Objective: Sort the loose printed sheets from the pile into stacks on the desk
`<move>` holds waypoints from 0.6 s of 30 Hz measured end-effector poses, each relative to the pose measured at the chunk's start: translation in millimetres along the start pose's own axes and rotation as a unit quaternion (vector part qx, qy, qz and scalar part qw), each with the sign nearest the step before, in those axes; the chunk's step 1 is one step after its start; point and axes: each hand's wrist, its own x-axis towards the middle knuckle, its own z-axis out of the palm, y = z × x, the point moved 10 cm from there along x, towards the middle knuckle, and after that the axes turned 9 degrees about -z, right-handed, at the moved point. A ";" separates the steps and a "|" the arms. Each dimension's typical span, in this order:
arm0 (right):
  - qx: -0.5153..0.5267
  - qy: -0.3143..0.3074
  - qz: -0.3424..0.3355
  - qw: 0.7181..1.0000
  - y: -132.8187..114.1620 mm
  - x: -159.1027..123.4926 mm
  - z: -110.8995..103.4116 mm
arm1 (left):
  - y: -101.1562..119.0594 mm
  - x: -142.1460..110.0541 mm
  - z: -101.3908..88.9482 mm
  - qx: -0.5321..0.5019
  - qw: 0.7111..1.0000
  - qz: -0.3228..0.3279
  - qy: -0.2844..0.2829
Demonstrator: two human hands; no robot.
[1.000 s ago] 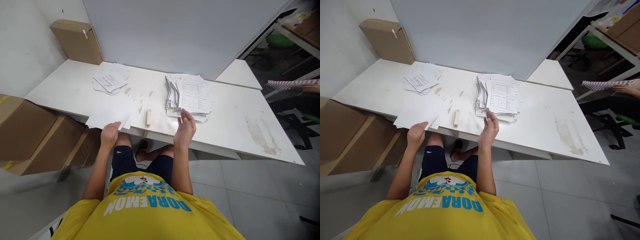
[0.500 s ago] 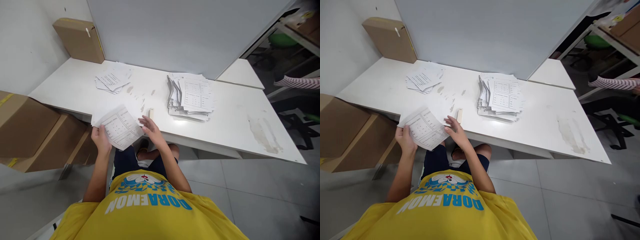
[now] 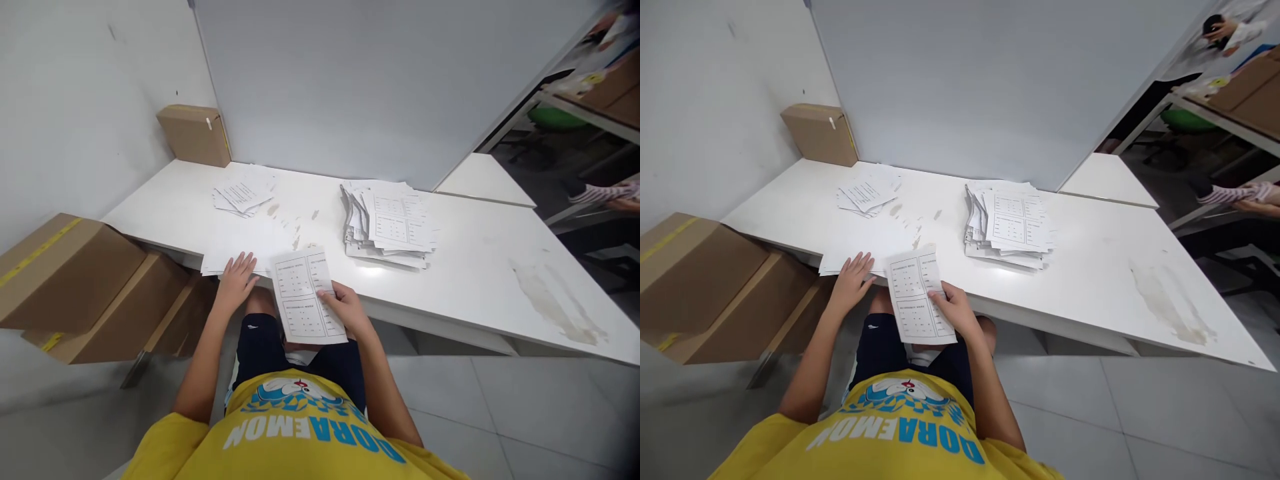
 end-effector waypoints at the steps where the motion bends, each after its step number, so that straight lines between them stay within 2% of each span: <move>1: -0.010 0.017 0.001 1.000 0.7 -3.2 -9.4 | 0.3 0.9 3.9 0.029 0.999 0.020 -0.017; 4: -0.032 0.060 0.002 0.998 1.0 -14.4 -32.7 | 3.4 -0.4 9.3 0.053 0.996 0.059 -0.031; 6: -0.043 0.085 0.002 0.995 0.9 -21.6 -44.3 | 5.5 -1.8 7.6 0.043 0.997 0.064 -0.012; 8: -0.043 0.110 0.000 0.993 3.1 -27.1 -53.2 | 6.3 -3.2 -2.5 0.025 0.998 0.049 0.043; 11: -0.010 0.148 -0.004 0.989 12.3 -31.3 -61.1 | 6.1 -12.6 -37.3 -0.040 0.981 -0.005 0.192; 13: 0.034 0.175 -0.015 0.984 19.0 -31.4 -63.4 | 4.6 -26.5 -64.9 -0.125 0.946 -0.055 0.294; 15: 0.083 0.193 -0.024 0.977 23.7 -29.6 -62.1 | 2.4 -39.1 -81.9 -0.239 0.899 -0.113 0.350; 16: 0.104 0.199 -0.027 0.974 24.7 -28.2 -60.1 | 1.9 -42.5 -83.9 -0.306 0.872 -0.141 0.354; 18: 0.136 0.202 -0.029 0.970 24.1 -25.1 -53.5 | 4.9 -41.0 -72.2 -0.444 0.818 -0.199 0.308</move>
